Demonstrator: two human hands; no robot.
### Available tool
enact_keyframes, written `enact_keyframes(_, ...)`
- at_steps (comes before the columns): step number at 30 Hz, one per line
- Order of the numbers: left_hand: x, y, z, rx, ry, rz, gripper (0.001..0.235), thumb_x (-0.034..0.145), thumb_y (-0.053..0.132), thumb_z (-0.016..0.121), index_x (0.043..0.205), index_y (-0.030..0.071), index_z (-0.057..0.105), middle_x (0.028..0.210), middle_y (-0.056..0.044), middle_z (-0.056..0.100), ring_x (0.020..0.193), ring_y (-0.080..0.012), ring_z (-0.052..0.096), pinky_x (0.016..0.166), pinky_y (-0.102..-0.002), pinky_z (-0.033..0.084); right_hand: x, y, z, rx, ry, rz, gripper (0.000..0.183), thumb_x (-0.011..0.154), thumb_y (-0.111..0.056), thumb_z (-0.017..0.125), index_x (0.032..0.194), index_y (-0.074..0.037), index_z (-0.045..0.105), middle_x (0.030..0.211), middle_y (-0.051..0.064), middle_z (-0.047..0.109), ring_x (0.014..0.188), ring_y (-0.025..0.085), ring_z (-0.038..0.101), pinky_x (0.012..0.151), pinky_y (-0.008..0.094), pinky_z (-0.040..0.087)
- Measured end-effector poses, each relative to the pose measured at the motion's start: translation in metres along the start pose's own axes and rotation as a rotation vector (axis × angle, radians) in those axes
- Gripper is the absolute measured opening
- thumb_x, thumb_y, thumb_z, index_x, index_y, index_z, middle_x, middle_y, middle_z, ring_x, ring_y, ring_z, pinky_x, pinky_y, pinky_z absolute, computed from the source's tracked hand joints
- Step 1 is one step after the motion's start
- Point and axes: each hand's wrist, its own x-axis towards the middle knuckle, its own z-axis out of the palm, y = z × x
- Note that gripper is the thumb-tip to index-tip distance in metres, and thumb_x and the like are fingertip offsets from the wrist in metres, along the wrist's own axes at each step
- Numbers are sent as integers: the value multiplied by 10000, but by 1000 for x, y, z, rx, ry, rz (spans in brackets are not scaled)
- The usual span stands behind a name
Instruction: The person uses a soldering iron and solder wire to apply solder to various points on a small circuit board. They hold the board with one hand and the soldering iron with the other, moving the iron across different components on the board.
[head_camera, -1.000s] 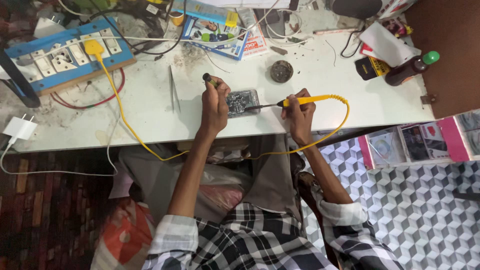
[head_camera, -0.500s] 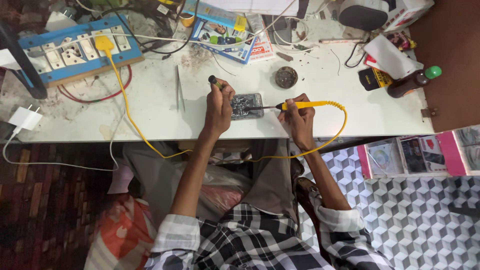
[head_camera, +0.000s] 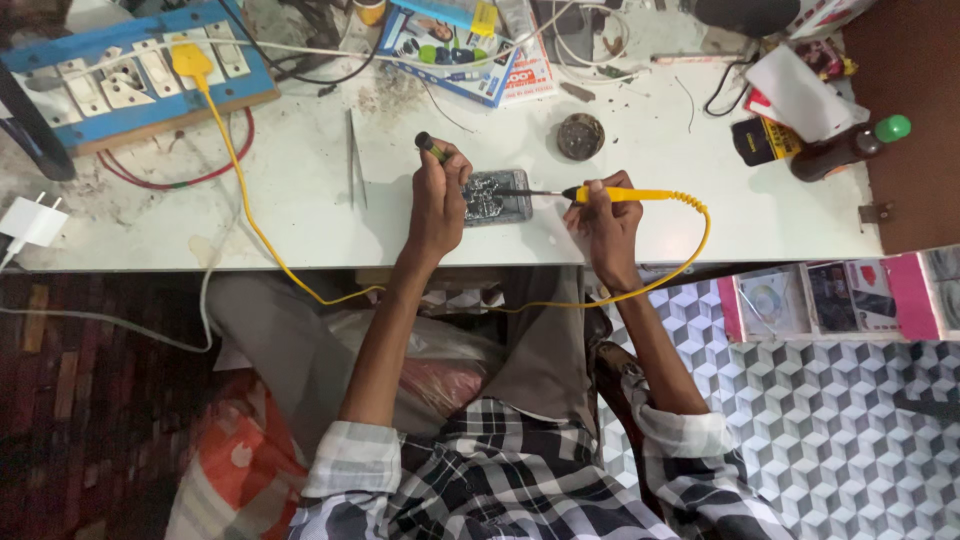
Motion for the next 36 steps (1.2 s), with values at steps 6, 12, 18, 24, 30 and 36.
enact_keyframes(6, -1, -5, 2, 9, 4, 0, 258, 1146, 282, 358, 1111, 30, 402, 791, -80, 542, 701, -165, 512, 652, -339, 448, -1, 3, -3, -48, -46, -27, 213, 1124, -209, 522, 992, -44, 495, 731, 95, 664, 591, 89, 554, 562, 219, 420)
enact_keyframes(12, 0, 2, 3, -4, 34, 10, 256, 1140, 275, 347, 1131, 24, 392, 796, -77, 548, 706, -166, 529, 661, -339, 456, 1, 11, -7, 104, -16, -49, 187, 1075, -138, 559, 933, -66, 462, 747, 64, 615, 581, 115, 590, 539, 242, 438)
enact_keyframes(18, 1, 9, 1, 0, 18, -33, 236, 1128, 256, 361, 1099, 26, 407, 787, -89, 538, 685, -185, 512, 634, -348, 442, 3, 9, -6, 61, 13, 9, 198, 1070, -141, 561, 915, -67, 464, 721, 52, 591, 559, 121, 602, 518, 229, 413)
enact_keyframes(24, -2, 4, 1, 11, 20, -18, 221, 1132, 241, 360, 1090, 28, 397, 773, -84, 531, 679, -183, 508, 644, -345, 440, -1, 8, -4, 39, -23, -2, 172, 1091, -158, 556, 957, -70, 494, 719, 34, 585, 594, 93, 594, 571, 226, 467)
enact_keyframes(30, -2, -3, 2, -25, 33, 0, 213, 1151, 246, 357, 1096, 41, 372, 796, -80, 520, 711, -167, 497, 673, -344, 445, 2, 12, -7, 89, 3, 18, 188, 1071, -150, 586, 932, -65, 492, 739, 56, 621, 573, 99, 582, 546, 234, 438)
enact_keyframes(36, 1, -3, 1, -4, 9, -19, 236, 1142, 275, 348, 1098, 46, 379, 790, -72, 521, 691, -152, 487, 652, -334, 433, 3, 12, -6, 20, 12, -9, 196, 1081, -185, 573, 950, -62, 494, 759, 52, 620, 597, 95, 595, 548, 223, 399)
